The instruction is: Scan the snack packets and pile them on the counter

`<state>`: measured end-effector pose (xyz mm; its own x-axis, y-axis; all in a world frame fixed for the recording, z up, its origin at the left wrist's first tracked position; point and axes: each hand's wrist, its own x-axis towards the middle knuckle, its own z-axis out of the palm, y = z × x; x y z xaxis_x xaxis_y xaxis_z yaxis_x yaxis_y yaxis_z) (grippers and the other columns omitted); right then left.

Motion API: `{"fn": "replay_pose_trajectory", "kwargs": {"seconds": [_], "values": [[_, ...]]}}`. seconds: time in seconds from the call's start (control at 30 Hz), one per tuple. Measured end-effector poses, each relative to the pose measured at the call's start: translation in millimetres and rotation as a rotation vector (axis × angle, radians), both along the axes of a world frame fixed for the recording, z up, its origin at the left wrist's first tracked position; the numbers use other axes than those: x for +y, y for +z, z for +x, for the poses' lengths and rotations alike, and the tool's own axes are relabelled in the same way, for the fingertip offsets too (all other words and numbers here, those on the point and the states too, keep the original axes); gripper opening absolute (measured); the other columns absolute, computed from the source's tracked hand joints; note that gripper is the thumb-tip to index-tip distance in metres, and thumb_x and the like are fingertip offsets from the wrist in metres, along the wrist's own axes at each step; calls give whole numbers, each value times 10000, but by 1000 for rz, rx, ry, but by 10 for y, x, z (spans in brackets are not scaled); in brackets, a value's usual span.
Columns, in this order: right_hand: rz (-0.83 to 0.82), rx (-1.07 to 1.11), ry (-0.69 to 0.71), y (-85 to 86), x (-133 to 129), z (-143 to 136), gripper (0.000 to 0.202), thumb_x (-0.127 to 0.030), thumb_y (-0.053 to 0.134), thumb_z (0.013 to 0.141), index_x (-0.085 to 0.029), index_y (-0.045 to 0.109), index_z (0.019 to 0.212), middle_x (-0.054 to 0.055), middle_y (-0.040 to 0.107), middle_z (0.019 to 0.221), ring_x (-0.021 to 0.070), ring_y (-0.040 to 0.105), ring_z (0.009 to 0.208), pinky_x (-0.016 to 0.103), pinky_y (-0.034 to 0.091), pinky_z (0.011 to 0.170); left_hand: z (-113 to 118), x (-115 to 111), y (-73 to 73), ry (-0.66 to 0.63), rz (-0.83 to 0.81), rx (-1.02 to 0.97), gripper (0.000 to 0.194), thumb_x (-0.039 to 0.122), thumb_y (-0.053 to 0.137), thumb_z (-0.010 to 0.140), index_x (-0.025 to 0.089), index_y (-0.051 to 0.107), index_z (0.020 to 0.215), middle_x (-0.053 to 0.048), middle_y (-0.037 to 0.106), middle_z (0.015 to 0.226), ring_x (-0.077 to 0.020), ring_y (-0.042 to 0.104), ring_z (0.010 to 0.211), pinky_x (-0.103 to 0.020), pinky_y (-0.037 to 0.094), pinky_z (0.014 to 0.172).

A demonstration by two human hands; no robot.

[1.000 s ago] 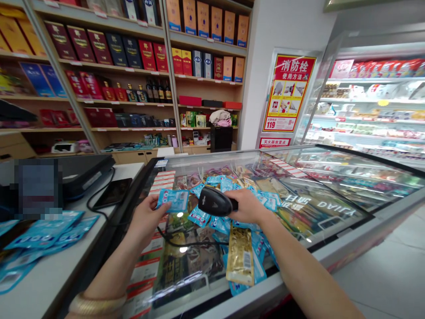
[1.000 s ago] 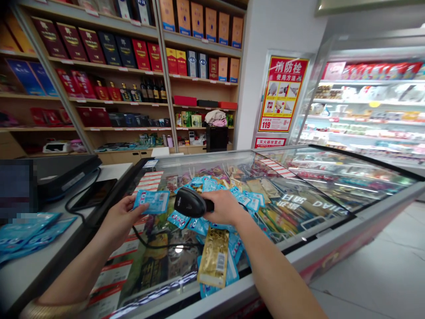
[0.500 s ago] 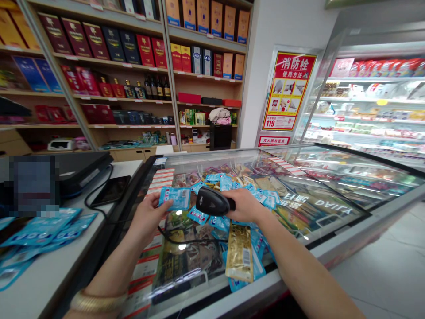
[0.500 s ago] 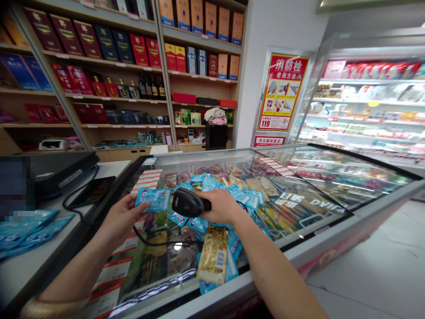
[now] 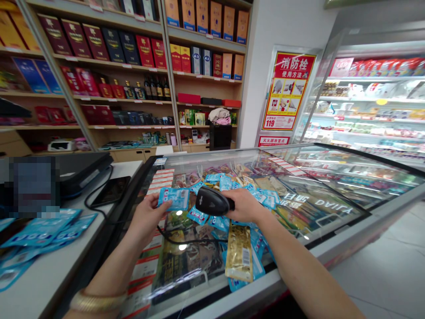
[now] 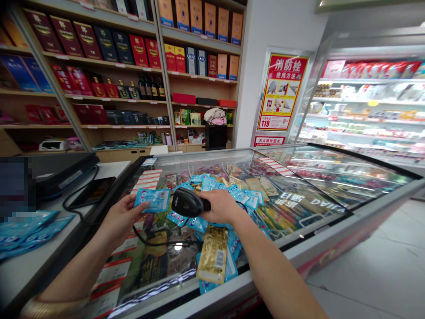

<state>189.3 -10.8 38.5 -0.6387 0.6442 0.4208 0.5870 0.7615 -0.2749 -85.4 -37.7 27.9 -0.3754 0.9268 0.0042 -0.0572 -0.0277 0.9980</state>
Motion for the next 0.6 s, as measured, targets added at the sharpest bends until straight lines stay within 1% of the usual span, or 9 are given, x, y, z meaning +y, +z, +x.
{"fn": "replay_pose_trajectory", "kwargs": {"seconds": [0.23,0.4,0.47,0.53,0.6], "values": [[12,11,-1,-21,18,0,235,-267,645,714,-236,670,946,21,721,809,195,654,754,246,365,643,-24,36,-29,12,-6,-1,260,137,715,618,168,634,863,-37,725,813,-157,668,675,-240,545,574],[42,68,14,-44,38,18,223,-242,646,700,-232,666,922,22,717,816,193,658,764,242,380,653,-24,19,-23,14,17,-8,257,150,707,620,161,621,862,-37,710,808,-149,661,677,-242,545,592],[52,86,9,-57,52,36,203,-238,645,704,-226,662,906,23,714,819,189,656,763,240,390,663,-56,13,6,78,68,-26,302,156,714,606,166,584,879,-26,694,779,-141,651,657,-240,539,590],[64,108,1,-66,63,59,180,-231,636,711,-218,657,889,25,710,814,183,651,748,239,398,664,-135,14,59,212,138,-48,398,150,719,586,186,534,936,5,668,734,-129,632,618,-236,529,578],[78,132,-3,-70,71,85,173,-222,619,717,-213,654,886,27,706,804,178,644,727,238,401,656,-270,14,132,348,201,-59,459,149,708,574,209,503,981,34,637,704,-124,612,587,-239,522,567]]}}
